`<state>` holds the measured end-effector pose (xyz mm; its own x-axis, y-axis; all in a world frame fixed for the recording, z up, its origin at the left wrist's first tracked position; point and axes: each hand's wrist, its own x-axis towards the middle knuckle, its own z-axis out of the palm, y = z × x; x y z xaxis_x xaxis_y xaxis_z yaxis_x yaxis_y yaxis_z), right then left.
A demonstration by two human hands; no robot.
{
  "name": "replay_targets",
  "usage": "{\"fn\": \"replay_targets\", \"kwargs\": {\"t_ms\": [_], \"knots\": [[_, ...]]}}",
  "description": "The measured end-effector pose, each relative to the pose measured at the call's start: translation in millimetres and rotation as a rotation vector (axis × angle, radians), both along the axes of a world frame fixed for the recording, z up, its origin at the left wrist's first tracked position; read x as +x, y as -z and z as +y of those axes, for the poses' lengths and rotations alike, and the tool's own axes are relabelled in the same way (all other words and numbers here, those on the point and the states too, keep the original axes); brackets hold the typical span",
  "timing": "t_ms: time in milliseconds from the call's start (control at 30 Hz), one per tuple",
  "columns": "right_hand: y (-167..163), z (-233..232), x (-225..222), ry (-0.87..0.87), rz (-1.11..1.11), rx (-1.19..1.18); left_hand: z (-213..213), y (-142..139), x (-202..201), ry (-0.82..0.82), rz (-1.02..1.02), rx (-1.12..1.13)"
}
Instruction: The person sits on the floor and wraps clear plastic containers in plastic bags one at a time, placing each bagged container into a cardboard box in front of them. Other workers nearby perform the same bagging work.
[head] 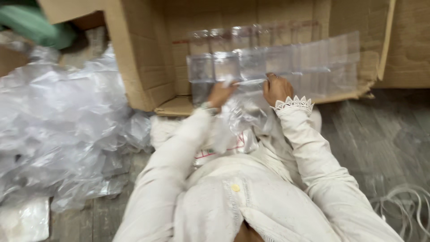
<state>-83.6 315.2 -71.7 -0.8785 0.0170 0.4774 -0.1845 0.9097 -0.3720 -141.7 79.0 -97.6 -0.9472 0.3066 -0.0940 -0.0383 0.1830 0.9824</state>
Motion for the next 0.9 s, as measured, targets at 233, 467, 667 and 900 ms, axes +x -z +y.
{"fn": "replay_targets", "kwargs": {"t_ms": [233,467,667,900], "knots": [[16,3,-7,0.022,0.140,-0.122,53,-4,-11,-0.107,-0.153,-0.140],[42,9,-6,0.033,-0.243,-1.065,36,15,-11,-0.066,-0.301,0.350],[46,-14,6,-0.232,-0.157,-0.914,-9,20,-1,-0.044,-0.239,0.490],[44,-119,30,-0.407,-0.248,-1.131,-125,43,109,0.169,-0.418,0.369]]}}
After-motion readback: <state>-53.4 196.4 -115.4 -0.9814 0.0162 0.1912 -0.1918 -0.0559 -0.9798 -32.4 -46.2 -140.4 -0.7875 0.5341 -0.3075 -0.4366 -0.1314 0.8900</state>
